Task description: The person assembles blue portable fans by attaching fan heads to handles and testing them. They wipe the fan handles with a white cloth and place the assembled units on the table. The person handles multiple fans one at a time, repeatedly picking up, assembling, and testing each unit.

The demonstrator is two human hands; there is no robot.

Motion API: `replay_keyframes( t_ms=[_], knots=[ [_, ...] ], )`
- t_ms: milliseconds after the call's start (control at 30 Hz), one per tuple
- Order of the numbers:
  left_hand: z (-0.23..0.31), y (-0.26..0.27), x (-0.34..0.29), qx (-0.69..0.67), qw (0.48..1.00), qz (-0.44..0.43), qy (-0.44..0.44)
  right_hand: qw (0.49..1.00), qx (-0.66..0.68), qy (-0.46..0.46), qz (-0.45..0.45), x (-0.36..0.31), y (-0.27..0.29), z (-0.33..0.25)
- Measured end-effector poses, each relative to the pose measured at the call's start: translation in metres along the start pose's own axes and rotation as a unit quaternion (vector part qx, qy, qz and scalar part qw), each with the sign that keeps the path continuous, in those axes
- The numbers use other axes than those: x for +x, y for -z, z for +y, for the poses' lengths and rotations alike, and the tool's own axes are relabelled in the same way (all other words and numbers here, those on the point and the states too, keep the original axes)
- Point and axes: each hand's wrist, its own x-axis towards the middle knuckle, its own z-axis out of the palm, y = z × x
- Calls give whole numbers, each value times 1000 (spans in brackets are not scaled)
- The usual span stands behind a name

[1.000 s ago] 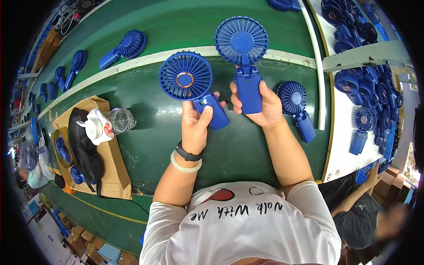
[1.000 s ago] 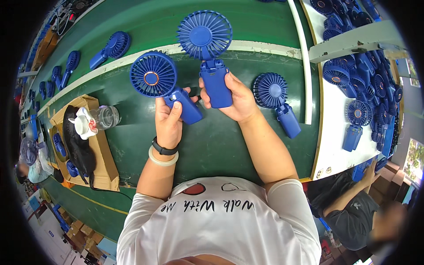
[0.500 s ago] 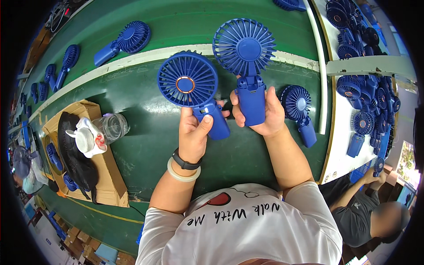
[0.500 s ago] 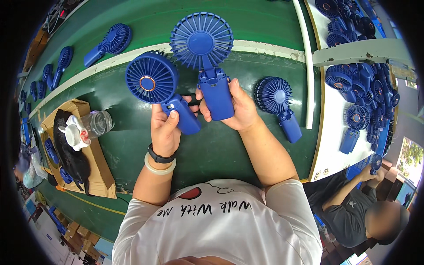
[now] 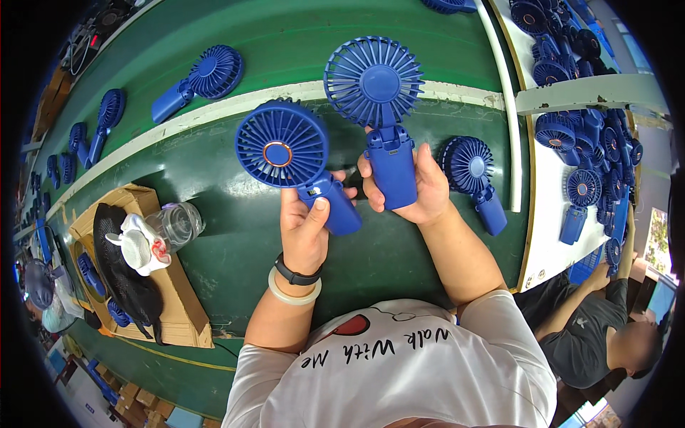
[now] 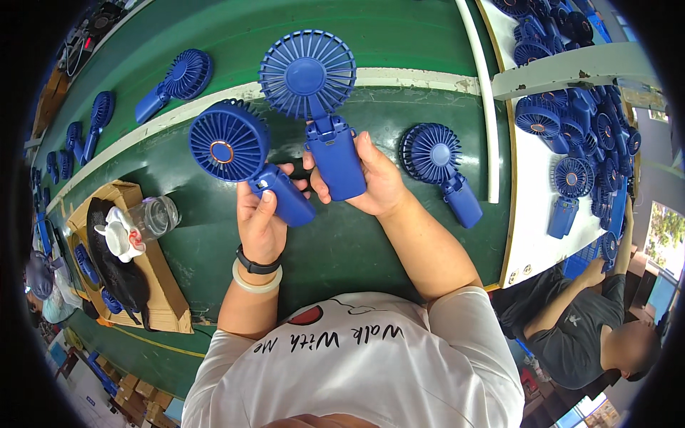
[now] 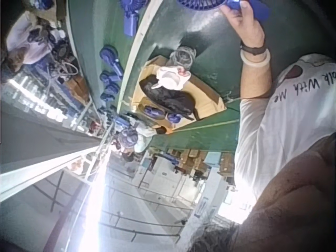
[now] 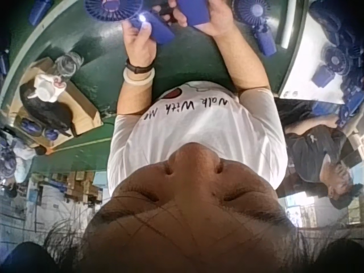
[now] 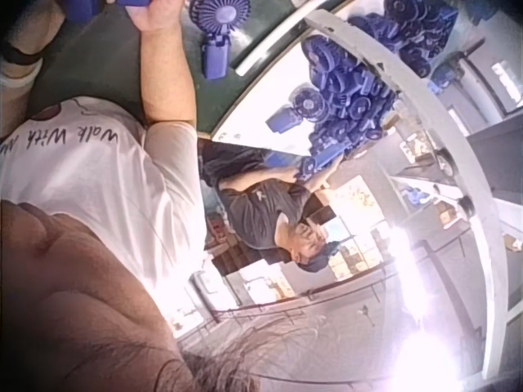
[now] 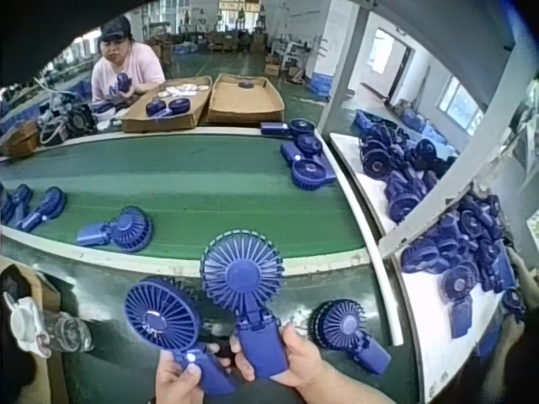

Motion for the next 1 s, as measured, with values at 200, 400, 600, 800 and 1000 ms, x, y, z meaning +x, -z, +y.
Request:
replay_keyframes(
  t_ms=[200, 400, 600, 800, 1000],
  knots=[
    [1, 3, 1, 6, 1000, -2, 0, 1000, -7, 1, 0, 1, -2, 1],
    [-3, 3, 0, -40, 999, -19, 10, 1000, 8, -9, 3, 2, -2, -2],
    [-3, 3, -1, -42, 998, -13, 49, 997, -58, 37, 38, 1, 1, 1],
    [1, 2, -3, -39, 995, -14, 93, 952, -245, 37, 178, -3, -13, 4],
    [-3, 1, -2, -35, 997, -29, 66, 945, -279, 54, 159, 0, -8, 1]
  ],
)
